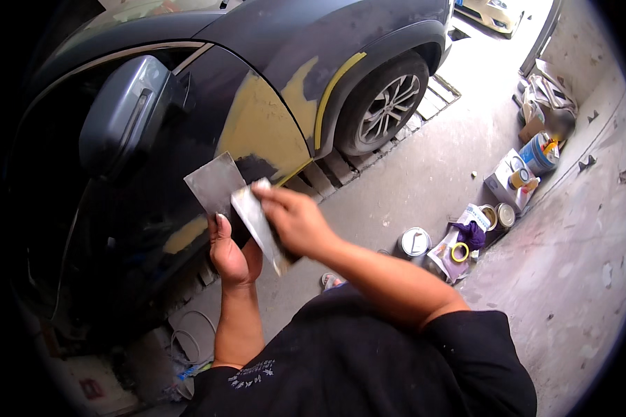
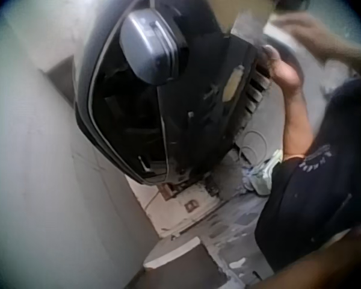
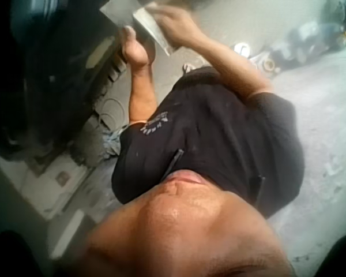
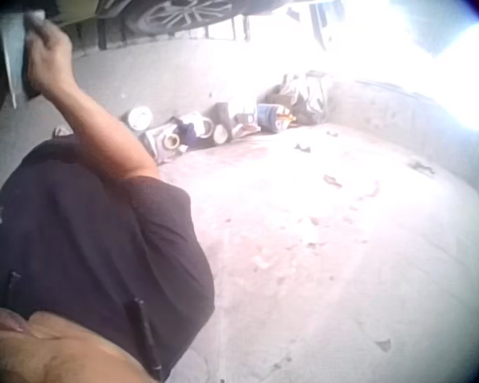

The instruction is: The person applies yellow body filler to a damaged area on the side of a dark-colored car using a metal spreader. They repeatedly scoop filler from a second spreader and smooth it onto the car's surface, working along the door and fender area.

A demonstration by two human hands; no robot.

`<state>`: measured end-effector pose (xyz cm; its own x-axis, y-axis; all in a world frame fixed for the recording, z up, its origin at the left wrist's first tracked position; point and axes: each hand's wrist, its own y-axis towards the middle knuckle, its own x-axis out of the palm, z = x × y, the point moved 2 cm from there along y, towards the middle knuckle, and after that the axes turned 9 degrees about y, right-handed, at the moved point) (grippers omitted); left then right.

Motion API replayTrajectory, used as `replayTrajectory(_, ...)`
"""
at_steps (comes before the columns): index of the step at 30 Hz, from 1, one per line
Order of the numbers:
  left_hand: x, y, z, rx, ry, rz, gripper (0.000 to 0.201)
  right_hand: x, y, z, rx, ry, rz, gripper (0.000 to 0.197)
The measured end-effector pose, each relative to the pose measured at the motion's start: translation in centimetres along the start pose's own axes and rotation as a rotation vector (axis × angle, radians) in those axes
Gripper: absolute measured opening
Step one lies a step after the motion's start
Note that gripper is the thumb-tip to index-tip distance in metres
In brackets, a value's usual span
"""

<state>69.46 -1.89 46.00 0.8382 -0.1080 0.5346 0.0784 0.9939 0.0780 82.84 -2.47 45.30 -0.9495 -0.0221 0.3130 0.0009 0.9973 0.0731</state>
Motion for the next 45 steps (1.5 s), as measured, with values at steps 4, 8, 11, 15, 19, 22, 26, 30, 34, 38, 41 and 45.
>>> replayTrajectory(4,-0.3,0.8,1.0,0.130,0.061,0.037,0.038,1.9,-2.7,1.2,0.037,-0.058,-0.021,0.033)
replayTrajectory(8,0.2,0.2,0.5,0.127,0.089,0.120,0.038,1.4,-1.3,0.2,0.137,0.187,-0.007,0.034)
replayTrajectory(11,-0.1,0.6,0.9,0.153,0.144,0.041,0.039,1.6,-2.1,0.0,0.042,0.066,-0.021,0.034)
replayTrajectory(15,0.2,0.4,0.5,0.111,0.114,0.011,0.041,0.9,-1.9,0.6,0.071,0.103,-0.013,0.034)
replayTrajectory(19,-0.1,0.6,0.7,0.067,0.131,-0.057,0.046,0.9,-2.5,0.1,0.098,0.021,-0.074,0.034)
replayTrajectory(22,-0.9,0.7,-0.1,0.000,0.137,-0.225,0.062,1.1,-2.8,0.1,0.060,-0.045,-0.098,0.033)
replayTrajectory(26,1.0,-0.5,-1.1,-0.063,0.100,-0.215,0.083,0.1,0.3,-1.9,0.025,0.002,-0.058,0.032)
replayTrajectory(30,-0.5,-0.1,-1.3,-0.026,0.217,-0.118,0.088,1.6,-2.9,0.2,0.096,0.043,-0.133,0.036)
replayTrajectory(34,-0.8,-0.6,-2.7,-0.019,0.233,-0.142,0.071,0.9,0.3,-1.7,0.128,0.239,-0.041,0.036)
replayTrajectory(38,-3.2,0.1,-3.2,-0.080,0.178,-0.125,0.051,2.2,-1.5,-1.0,0.116,0.223,-0.061,0.035)
replayTrajectory(41,-3.2,0.1,-2.7,-0.071,0.237,-0.171,0.044,1.2,-0.8,-0.8,0.099,0.227,-0.031,0.036)
replayTrajectory(45,-4.2,-1.0,-1.5,-0.169,0.290,-0.299,0.044,0.5,1.4,-1.7,0.111,0.300,0.006,0.039)
